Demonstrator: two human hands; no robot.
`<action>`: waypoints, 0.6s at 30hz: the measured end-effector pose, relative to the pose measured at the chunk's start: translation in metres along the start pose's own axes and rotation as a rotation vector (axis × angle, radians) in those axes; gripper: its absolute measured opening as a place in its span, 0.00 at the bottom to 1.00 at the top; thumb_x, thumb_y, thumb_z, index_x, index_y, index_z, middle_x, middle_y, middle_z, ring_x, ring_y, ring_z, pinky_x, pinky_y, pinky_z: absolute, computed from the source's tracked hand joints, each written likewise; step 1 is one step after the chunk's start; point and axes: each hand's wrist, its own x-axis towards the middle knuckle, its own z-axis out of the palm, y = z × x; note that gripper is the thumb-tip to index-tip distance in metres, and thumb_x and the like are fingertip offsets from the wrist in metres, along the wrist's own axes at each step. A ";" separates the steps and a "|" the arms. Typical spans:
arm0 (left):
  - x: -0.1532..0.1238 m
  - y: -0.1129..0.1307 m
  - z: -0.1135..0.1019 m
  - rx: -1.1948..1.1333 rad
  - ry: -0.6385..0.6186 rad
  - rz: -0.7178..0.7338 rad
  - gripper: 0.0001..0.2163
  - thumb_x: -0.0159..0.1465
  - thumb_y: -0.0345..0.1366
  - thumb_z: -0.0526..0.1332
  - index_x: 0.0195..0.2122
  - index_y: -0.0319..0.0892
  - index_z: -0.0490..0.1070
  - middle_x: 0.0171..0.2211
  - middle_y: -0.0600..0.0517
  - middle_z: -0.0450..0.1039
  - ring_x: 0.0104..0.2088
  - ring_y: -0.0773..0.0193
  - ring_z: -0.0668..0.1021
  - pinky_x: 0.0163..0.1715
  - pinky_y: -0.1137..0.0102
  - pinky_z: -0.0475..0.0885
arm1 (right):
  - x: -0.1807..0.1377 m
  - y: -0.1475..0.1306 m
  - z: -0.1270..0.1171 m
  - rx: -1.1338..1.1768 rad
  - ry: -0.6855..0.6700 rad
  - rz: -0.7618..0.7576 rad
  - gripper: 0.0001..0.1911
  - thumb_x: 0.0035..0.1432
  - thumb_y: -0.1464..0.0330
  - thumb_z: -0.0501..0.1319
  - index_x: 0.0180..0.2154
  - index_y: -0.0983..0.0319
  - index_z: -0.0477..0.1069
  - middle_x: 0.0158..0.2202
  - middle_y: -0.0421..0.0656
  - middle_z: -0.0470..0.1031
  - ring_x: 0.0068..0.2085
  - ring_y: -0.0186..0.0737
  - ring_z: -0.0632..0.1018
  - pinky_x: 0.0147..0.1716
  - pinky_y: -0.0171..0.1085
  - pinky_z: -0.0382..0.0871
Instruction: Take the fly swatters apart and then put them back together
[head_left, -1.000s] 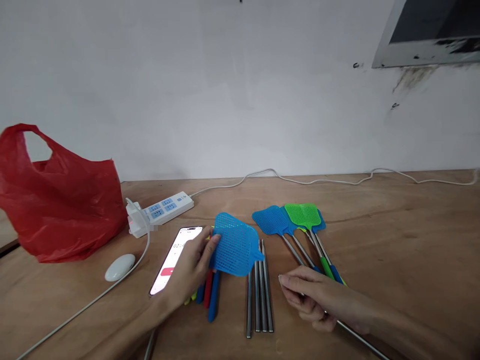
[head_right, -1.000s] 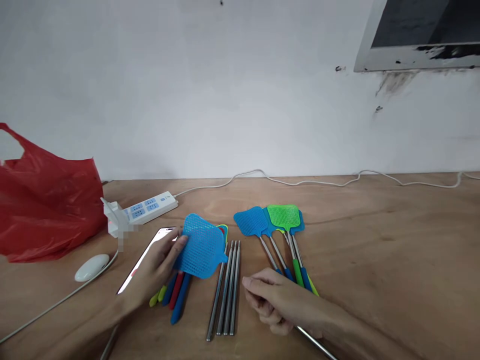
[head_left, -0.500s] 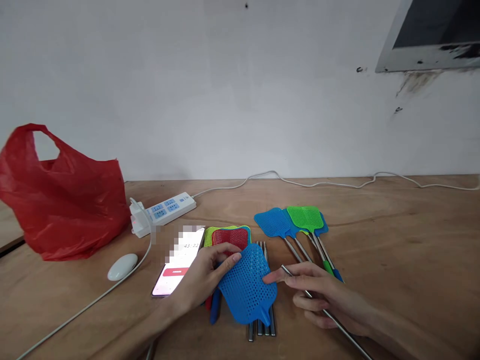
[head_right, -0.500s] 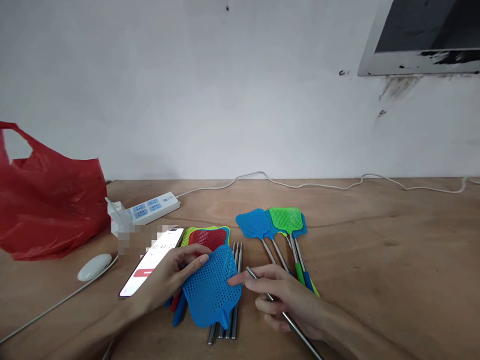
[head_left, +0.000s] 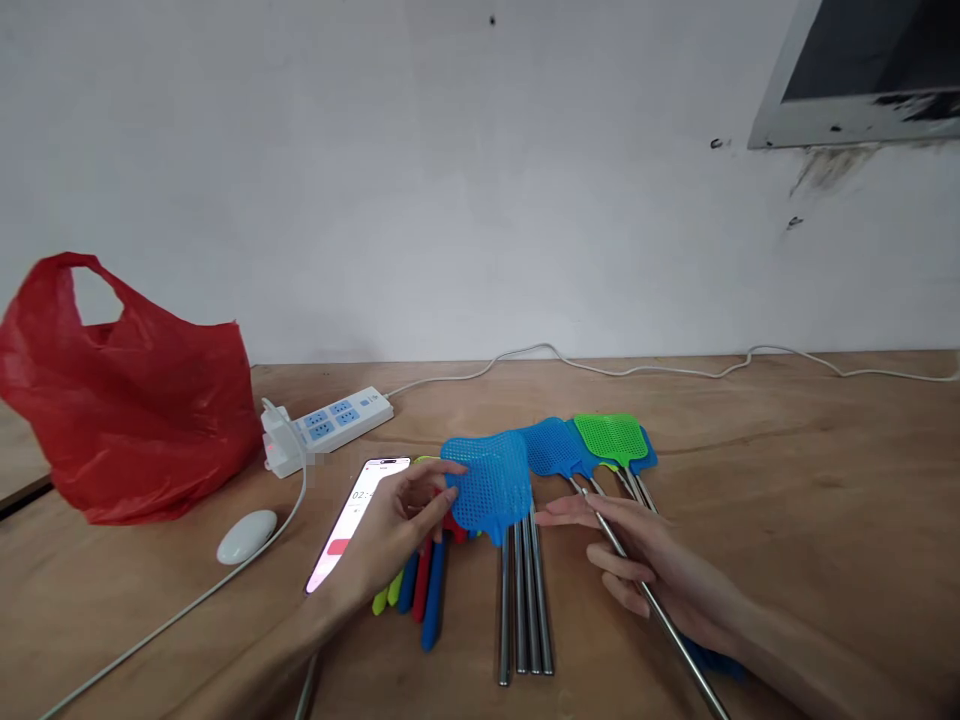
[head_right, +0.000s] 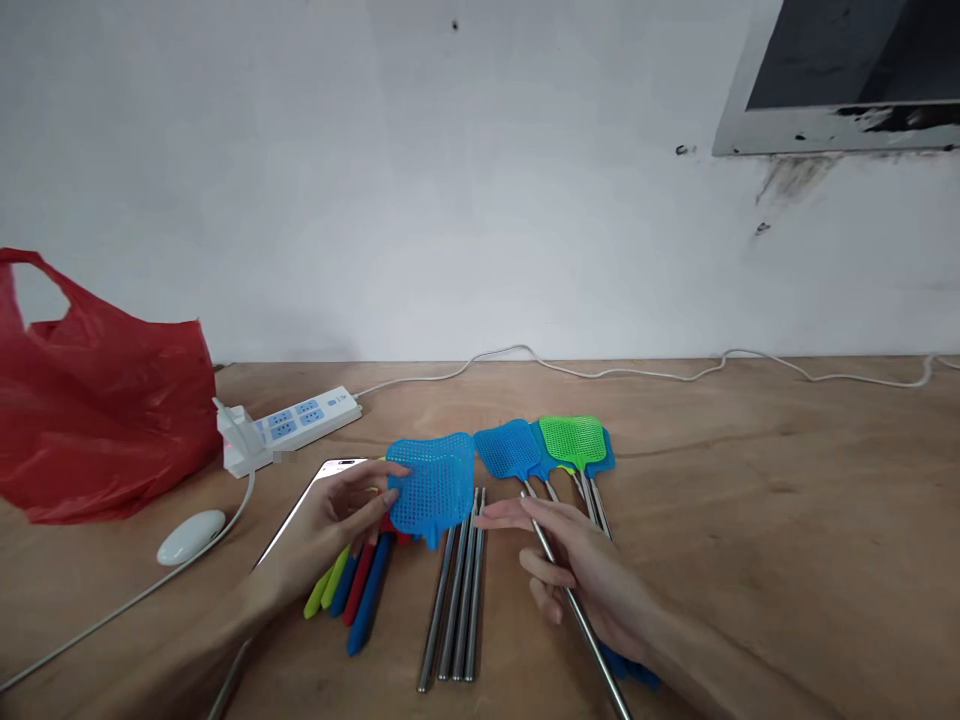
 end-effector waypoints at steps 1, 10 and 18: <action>0.002 0.000 -0.003 0.047 0.044 0.019 0.19 0.65 0.49 0.61 0.49 0.41 0.72 0.27 0.56 0.68 0.21 0.68 0.71 0.16 0.75 0.65 | 0.002 0.001 -0.001 0.002 0.034 -0.032 0.14 0.65 0.59 0.61 0.38 0.62 0.77 0.42 0.47 0.79 0.17 0.23 0.47 0.13 0.27 0.55; 0.010 -0.009 -0.019 0.661 0.098 0.082 0.17 0.70 0.41 0.49 0.51 0.42 0.72 0.30 0.52 0.75 0.27 0.59 0.76 0.28 0.67 0.70 | 0.019 0.010 -0.010 -0.169 0.213 -0.254 0.27 0.52 0.44 0.66 0.29 0.63 0.73 0.20 0.40 0.73 0.17 0.31 0.66 0.16 0.33 0.65; 0.004 -0.005 -0.014 0.880 0.076 0.125 0.14 0.70 0.39 0.51 0.50 0.45 0.74 0.44 0.46 0.72 0.37 0.53 0.78 0.36 0.61 0.72 | 0.020 0.012 -0.019 -0.662 0.226 -0.404 0.25 0.64 0.46 0.54 0.36 0.61 0.73 0.14 0.37 0.69 0.19 0.35 0.68 0.21 0.34 0.60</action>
